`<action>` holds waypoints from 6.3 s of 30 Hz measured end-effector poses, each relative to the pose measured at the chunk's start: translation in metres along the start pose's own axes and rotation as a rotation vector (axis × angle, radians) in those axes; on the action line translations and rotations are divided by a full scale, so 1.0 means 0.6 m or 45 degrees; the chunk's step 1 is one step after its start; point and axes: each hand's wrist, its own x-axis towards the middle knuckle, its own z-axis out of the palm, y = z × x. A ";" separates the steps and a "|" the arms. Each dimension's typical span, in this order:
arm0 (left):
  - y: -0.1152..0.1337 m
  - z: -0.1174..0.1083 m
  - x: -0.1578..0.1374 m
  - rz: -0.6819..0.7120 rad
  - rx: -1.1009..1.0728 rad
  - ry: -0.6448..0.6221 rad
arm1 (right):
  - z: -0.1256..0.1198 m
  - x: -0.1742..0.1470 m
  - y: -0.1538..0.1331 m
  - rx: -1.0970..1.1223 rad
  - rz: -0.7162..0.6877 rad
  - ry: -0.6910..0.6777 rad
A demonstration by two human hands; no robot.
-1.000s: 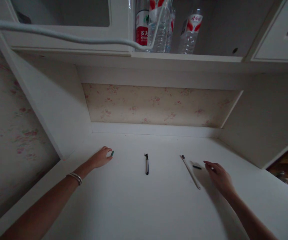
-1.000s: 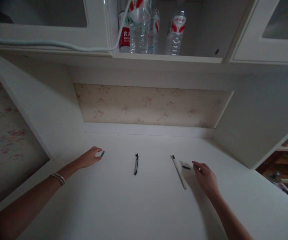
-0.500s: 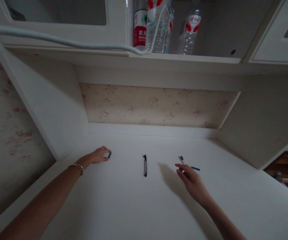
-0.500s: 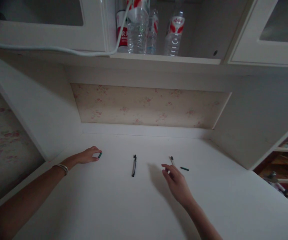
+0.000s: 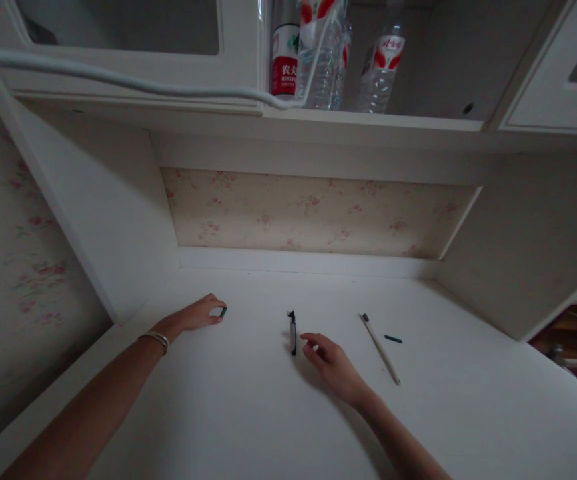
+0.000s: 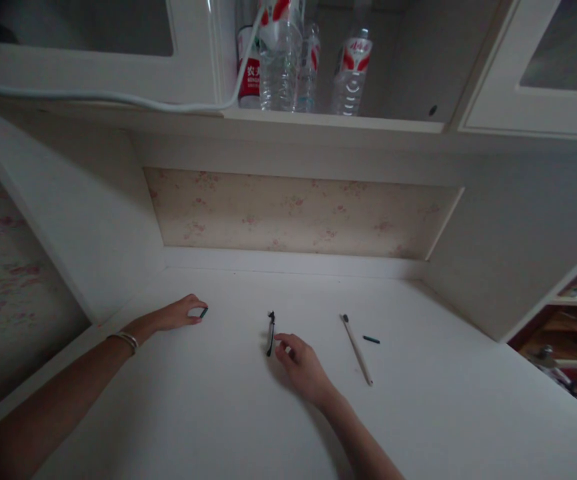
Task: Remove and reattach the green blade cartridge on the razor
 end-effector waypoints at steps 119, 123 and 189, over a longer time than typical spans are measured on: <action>0.347 0.137 -0.110 0.116 -2.612 0.012 | 0.122 -0.032 -0.106 1.153 0.172 0.019; 0.347 0.135 -0.112 0.134 -2.569 -0.013 | 0.119 -0.034 -0.109 1.139 0.177 0.021; 0.340 0.100 -0.110 0.050 -1.521 0.527 | 0.104 -0.016 -0.090 1.269 0.182 -0.205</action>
